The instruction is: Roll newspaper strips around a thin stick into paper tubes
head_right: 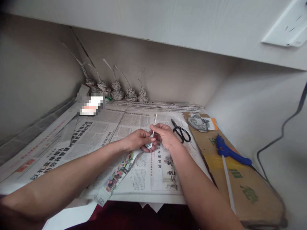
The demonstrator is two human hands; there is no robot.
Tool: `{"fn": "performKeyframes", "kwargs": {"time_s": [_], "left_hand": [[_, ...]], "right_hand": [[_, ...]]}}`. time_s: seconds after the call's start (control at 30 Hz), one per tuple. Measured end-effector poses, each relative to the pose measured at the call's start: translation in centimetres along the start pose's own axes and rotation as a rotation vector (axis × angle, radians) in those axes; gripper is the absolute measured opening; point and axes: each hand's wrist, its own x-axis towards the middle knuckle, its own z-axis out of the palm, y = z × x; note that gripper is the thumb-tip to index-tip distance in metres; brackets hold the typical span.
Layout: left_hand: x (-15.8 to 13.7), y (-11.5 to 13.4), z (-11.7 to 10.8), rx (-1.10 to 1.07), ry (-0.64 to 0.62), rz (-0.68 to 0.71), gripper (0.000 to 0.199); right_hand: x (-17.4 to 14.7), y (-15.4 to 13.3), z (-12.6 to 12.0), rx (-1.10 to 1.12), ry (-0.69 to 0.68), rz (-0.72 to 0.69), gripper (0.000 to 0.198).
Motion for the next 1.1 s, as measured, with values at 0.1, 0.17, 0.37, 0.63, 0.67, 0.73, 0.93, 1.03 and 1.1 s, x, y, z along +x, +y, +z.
{"fn": "performKeyframes", "kwargs": {"time_s": [0.1,0.17,0.37,0.63,0.67,0.73,0.93,1.03,1.1], "left_hand": [[0.02,-0.05,-0.06,0.0,0.011,0.004,0.047],[0.02,-0.05,-0.14,-0.006,0.021,0.014,0.046],[-0.17,0.19,-0.02,0.002,-0.032,-0.01,0.049],[-0.26,0.32,0.05,-0.004,-0.053,-0.008,0.05],[-0.24,0.26,0.05,-0.004,-0.058,-0.001,0.049],[-0.21,0.21,0.01,-0.004,-0.044,0.008,0.049],[-0.28,0.44,-0.09,0.005,-0.049,0.007,0.048],[-0.27,0.45,-0.1,0.016,-0.071,0.008,0.048],[-0.21,0.41,-0.16,0.017,-0.045,0.01,0.048]], "right_hand": [[-0.09,-0.12,0.02,0.011,-0.05,0.004,0.027],[-0.12,-0.18,-0.03,0.005,-0.094,0.01,0.029],[-0.1,-0.2,-0.05,0.017,-0.022,-0.023,0.025],[-0.17,-0.22,-0.03,0.014,-0.042,-0.005,0.025],[-0.13,-0.2,-0.07,0.021,-0.016,-0.01,0.025],[-0.13,-0.22,-0.11,0.025,-0.032,-0.007,0.027],[-0.08,-0.21,-0.13,0.006,-0.065,-0.002,0.025],[-0.01,-0.21,-0.18,0.031,0.037,-0.023,0.026],[-0.08,-0.32,-0.19,0.027,-0.025,-0.011,0.028]]}}
